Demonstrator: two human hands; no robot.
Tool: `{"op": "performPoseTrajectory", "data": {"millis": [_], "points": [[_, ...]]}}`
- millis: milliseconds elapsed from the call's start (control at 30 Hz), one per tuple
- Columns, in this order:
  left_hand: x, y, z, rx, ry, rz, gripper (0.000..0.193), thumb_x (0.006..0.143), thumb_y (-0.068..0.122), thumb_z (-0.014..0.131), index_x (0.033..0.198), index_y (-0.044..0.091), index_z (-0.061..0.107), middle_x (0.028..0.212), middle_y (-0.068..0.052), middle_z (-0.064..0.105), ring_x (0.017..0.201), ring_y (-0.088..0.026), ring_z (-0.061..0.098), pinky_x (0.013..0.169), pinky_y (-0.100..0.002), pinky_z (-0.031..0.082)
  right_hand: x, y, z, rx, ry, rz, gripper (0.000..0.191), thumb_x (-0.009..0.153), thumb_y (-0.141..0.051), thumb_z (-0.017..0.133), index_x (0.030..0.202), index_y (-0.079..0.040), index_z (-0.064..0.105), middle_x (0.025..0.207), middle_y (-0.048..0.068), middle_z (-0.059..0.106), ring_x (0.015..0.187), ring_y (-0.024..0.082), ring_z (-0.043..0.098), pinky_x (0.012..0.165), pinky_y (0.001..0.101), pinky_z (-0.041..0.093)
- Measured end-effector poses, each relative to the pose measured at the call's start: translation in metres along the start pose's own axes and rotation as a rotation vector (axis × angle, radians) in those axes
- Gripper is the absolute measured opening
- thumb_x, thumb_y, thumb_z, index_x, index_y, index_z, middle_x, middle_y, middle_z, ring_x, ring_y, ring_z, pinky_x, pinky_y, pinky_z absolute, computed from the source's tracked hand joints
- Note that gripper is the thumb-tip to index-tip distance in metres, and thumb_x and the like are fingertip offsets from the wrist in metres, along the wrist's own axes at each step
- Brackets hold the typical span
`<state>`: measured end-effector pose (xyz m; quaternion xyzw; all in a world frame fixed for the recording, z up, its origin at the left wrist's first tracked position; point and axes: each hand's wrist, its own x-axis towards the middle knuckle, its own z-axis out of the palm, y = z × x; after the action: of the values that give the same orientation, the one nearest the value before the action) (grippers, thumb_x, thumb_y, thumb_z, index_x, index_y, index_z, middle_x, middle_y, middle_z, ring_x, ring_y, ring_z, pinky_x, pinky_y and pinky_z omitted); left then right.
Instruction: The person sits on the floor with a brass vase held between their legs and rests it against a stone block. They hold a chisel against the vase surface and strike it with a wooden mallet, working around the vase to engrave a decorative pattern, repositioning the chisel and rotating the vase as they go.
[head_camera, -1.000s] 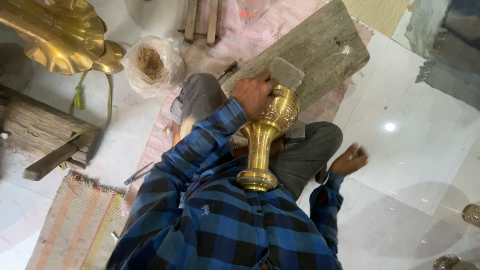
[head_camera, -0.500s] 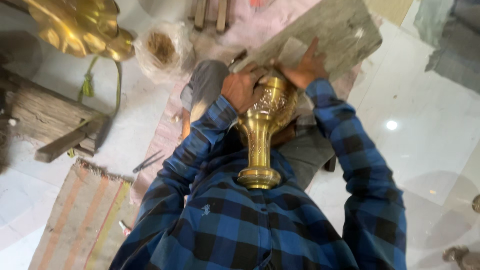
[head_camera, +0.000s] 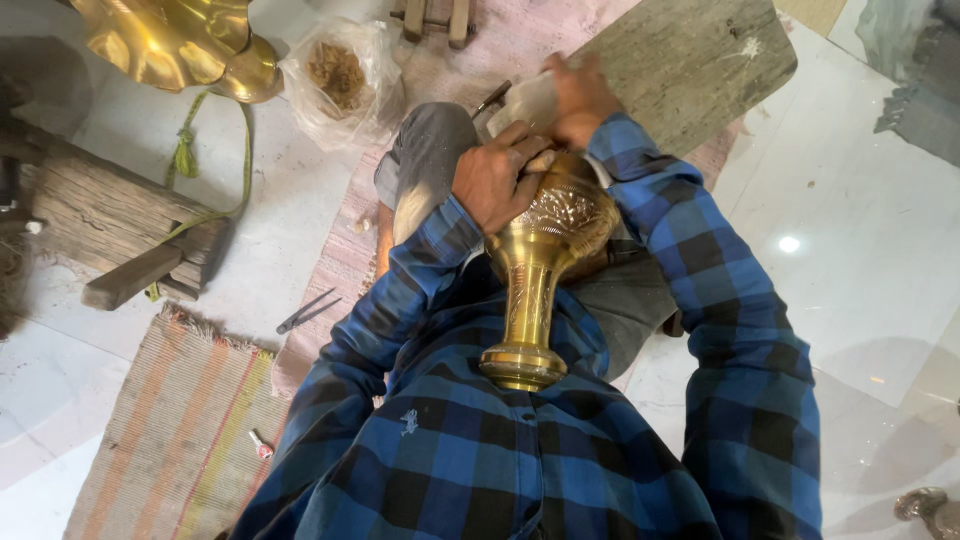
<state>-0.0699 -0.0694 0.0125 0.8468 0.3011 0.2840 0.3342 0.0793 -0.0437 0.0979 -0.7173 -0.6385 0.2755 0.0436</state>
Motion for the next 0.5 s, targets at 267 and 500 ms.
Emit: {"op": "performPoseTrajectory", "data": {"millis": [267, 500], "points": [[-0.003, -0.002, -0.003, 0.002, 0.036, 0.007, 0.032, 0.087, 0.013, 0.068, 0.117, 0.004, 0.073, 0.114, -0.011, 0.070, 0.082, -0.035, 0.074, 0.070, -0.043, 0.061, 0.004, -0.017, -0.012, -0.383, -0.303, -0.100, 0.097, 0.064, 0.002, 0.089, 0.142, -0.034, 0.046, 0.141, 0.016, 0.038, 0.132, 0.044, 0.048, 0.099, 0.0529, 0.051], [0.014, -0.002, 0.007, -0.028, 0.008, 0.050, 0.022, 0.093, 0.019, 0.069, 0.112, 0.007, 0.075, 0.116, -0.010, 0.071, 0.083, -0.034, 0.074, 0.070, -0.044, 0.061, 0.004, 0.009, -0.019, -0.150, -0.268, -0.137, 0.098, 0.077, -0.007, 0.081, 0.161, -0.030, 0.036, 0.127, 0.021, 0.061, 0.117, 0.040, 0.064, 0.098, 0.0482, 0.056]]}}
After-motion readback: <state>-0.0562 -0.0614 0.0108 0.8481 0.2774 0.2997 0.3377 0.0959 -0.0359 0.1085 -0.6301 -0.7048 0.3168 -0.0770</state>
